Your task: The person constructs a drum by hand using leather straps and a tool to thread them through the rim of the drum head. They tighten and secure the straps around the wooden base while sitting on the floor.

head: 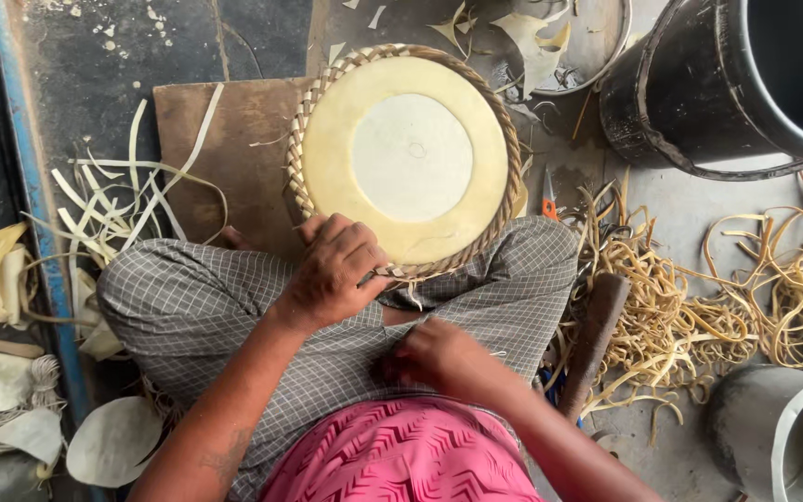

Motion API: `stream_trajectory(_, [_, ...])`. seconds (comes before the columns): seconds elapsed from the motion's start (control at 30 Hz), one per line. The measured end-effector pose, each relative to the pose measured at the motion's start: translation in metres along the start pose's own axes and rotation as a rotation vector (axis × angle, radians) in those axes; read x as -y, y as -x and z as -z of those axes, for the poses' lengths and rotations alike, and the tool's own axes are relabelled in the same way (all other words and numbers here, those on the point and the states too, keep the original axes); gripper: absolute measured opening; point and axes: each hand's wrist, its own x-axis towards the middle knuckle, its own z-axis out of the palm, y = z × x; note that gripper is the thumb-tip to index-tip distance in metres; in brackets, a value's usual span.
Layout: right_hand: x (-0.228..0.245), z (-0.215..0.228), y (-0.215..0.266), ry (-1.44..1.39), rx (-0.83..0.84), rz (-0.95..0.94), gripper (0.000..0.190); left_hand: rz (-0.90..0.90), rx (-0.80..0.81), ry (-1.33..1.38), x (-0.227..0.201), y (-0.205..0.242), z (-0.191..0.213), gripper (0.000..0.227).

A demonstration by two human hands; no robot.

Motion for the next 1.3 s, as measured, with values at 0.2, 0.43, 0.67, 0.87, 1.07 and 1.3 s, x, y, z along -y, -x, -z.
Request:
stream_trajectory(0.2, [0.018, 0.027, -0.015, -0.185, 0.146, -0.06, 0.051, 0.02, 0.025, 0.001, -0.005, -0.002, -0.001, 0.041])
stream_trajectory(0.43, [0.033, 0.11, -0.057, -1.052, -0.867, 0.234, 0.027, 0.052, 0.032, -0.001, -0.007, -0.002, -0.006, 0.035])
stream_trajectory(0.67, [0.02, 0.106, -0.121, -0.904, -1.087, 0.411, 0.03, 0.067, 0.024, -0.005, -0.007, -0.002, -0.004, 0.033])
stream_trajectory(0.87, [0.029, 0.102, -0.124, -0.852, -1.066, 0.375, 0.026, 0.053, 0.011, -0.02, -0.007, -0.003, -0.005, 0.029])
stream_trajectory(1.07, [0.025, 0.136, -0.129, -1.114, -0.451, 0.6, 0.013, 0.068, -0.003, 0.004, -0.007, -0.003, -0.004, 0.027])
stream_trajectory(1.3, [0.03, 0.092, -0.148, -0.426, -0.538, 0.163, 0.015, 0.119, -0.021, 0.051, -0.011, -0.014, 0.001, 0.026])
